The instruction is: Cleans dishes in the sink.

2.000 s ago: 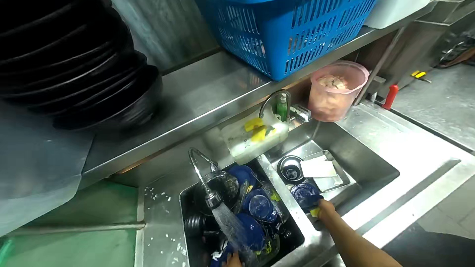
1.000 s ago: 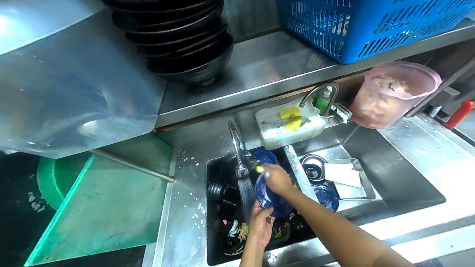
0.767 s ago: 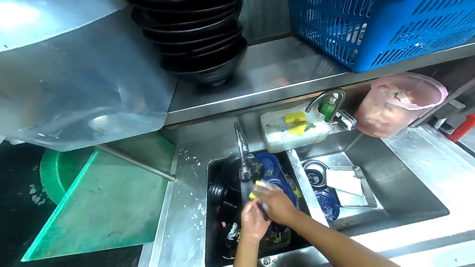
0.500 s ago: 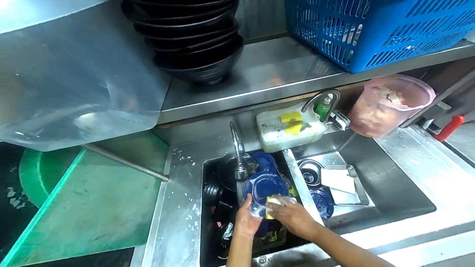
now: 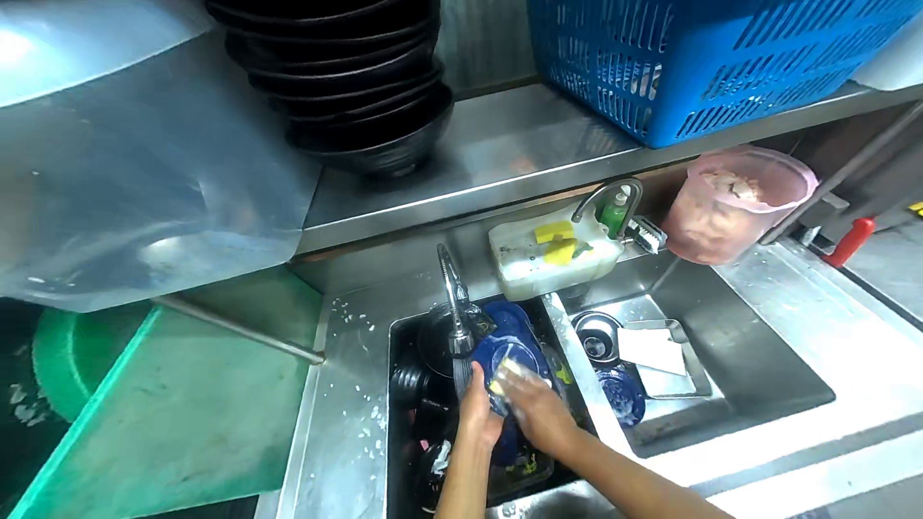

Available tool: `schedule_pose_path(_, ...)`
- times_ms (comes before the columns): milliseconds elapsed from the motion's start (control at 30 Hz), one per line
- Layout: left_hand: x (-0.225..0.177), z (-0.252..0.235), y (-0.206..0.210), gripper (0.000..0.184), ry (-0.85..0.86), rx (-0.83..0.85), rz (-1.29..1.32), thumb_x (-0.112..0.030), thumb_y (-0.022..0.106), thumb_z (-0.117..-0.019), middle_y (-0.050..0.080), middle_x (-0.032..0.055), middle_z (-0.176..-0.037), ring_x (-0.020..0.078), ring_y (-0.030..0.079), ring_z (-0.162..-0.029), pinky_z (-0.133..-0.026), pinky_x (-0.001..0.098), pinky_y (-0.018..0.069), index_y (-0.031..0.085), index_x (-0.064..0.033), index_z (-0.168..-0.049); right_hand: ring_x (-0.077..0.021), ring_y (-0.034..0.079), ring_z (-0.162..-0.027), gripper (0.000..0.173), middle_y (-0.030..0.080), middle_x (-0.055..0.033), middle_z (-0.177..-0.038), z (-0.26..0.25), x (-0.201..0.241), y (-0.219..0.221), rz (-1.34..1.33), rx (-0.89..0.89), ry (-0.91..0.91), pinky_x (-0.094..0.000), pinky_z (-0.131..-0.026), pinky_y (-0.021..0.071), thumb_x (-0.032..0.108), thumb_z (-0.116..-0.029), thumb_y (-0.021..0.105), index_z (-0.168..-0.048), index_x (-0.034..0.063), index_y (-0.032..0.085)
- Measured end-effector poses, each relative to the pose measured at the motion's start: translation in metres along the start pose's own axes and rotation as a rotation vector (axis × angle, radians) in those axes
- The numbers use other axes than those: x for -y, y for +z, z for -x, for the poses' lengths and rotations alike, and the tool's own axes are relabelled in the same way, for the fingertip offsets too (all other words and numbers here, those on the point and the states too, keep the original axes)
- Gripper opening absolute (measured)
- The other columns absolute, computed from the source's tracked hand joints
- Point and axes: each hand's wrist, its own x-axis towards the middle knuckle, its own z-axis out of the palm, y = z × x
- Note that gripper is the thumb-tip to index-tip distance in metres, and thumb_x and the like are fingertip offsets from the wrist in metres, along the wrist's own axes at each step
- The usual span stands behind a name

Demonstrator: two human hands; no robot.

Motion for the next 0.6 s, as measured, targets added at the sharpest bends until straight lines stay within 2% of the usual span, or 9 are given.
schedule_pose_path(67,0.004,0.001,0.002,0.068,-0.023,-0.026,-0.013,-0.06,0.028,-0.1073,0.068,0.0169,-0.121,0.0282,0.067,-0.109,-0.092,0.0498,0.0572,0.053,-0.0063,-0.14,-0.025,0.044,-0.147,0.045,0.054,-0.0028,-0.153,-0.007,0.007,0.001,0.003,0.047,-0.03,-0.0489,-0.12,0.0387,0.008,-0.1012,0.051,-0.144,0.0171,0.061)
schedule_pose_path(133,0.009,0.003,0.003,0.063,-0.021,0.025,0.034,-0.055,0.028,-0.109,0.068,0.0168,-0.119,0.0282,0.068,-0.107,-0.091,0.0495,0.0575,0.054,-0.0062,-0.138,-0.024,0.042,-0.148,0.047,0.051,-0.0003,-0.156,-0.025,-0.003,-0.009,0.032,0.09,0.011,-0.0509,-0.121,0.037,0.01,-0.1017,0.05,-0.147,0.0204,0.058)
schedule_pose_path(200,0.01,0.007,0.002,0.059,-0.028,0.083,0.136,-0.05,0.03,-0.1103,0.065,0.0197,-0.131,0.0328,0.065,-0.118,-0.098,0.0546,0.0553,0.049,-0.0067,-0.145,-0.0244,0.039,-0.15,0.047,0.048,0.0001,-0.158,-0.04,-0.024,-0.021,0.071,0.083,0.135,-0.0531,-0.121,0.0347,0.013,-0.1028,0.049,-0.149,0.0206,0.056)
schedule_pose_path(267,0.006,0.009,0.002,0.056,-0.021,0.068,0.208,-0.048,0.033,-0.1103,0.063,0.0199,-0.135,0.0343,0.064,-0.122,-0.1,0.0561,0.054,0.047,-0.0085,-0.147,-0.0243,0.042,-0.148,0.046,0.05,-0.0032,-0.157,-0.045,-0.047,-0.026,0.018,0.018,0.287,-0.0518,-0.121,0.0359,0.014,-0.1021,0.05,-0.147,0.0176,0.058)
schedule_pose_path(333,0.004,0.005,0.002,0.055,0.002,0.049,0.257,-0.048,0.034,-0.1102,0.062,0.0197,-0.136,0.0345,0.063,-0.123,-0.1,0.0566,0.0539,0.045,-0.0094,-0.148,-0.0224,0.054,-0.137,0.041,0.06,-0.0092,-0.145,-0.039,-0.053,-0.029,-0.213,-0.098,0.499,-0.0462,-0.117,0.043,0.02,-0.1037,0.051,-0.142,0.0104,0.06)
schedule_pose_path(400,0.007,-0.003,0.004,0.056,0.029,0.016,0.314,-0.049,0.035,-0.1096,0.061,0.019,-0.137,0.0343,0.062,-0.123,-0.1,0.0576,0.0536,0.044,-0.0109,-0.149,-0.0231,0.067,-0.11,0.039,0.068,-0.015,-0.121,-0.032,-0.04,-0.028,-0.589,-0.271,0.736,-0.0439,-0.097,0.0552,0.025,-0.1018,0.061,-0.135,0.0037,0.06)
schedule_pose_path(467,0.017,-0.012,0.009,0.057,0.055,-0.073,0.322,-0.051,0.037,-0.1088,0.061,0.0186,-0.136,0.034,0.062,-0.123,-0.099,0.0584,0.0534,0.046,-0.0109,-0.148,-0.0247,0.07,-0.089,0.034,0.07,-0.0168,-0.104,-0.027,-0.017,-0.026,-0.999,-0.392,0.887,-0.0427,-0.077,0.0607,0.023,-0.1012,0.065,-0.126,0.0012,0.061)
schedule_pose_path(533,0.029,-0.021,0.011,0.06,0.065,-0.201,0.197,-0.054,0.038,-0.1082,0.062,0.0187,-0.135,0.0329,0.063,-0.122,-0.099,0.0573,0.0538,0.05,-0.0082,-0.145,-0.0256,0.071,-0.09,0.034,0.071,-0.0173,-0.105,-0.023,0.003,-0.031,-1.204,-0.386,0.885,-0.0427,-0.077,0.0619,0.018,-0.0992,0.067,-0.128,0.001,0.06)
schedule_pose_path(600,0.04,-0.024,0.014,0.066,0.04,-0.336,-0.08,-0.058,0.037,-0.1076,0.064,0.0229,-0.128,0.035,0.065,-0.115,-0.092,0.0563,0.0558,0.056,-0.0015,-0.137,-0.0228,0.071,-0.095,0.037,0.071,-0.0148,-0.109,-0.024,0.008,-0.04,-1.116,-0.313,0.813,-0.0406,-0.083,0.0614,0.015,-0.0953,0.07,-0.129,0.0017,0.061)
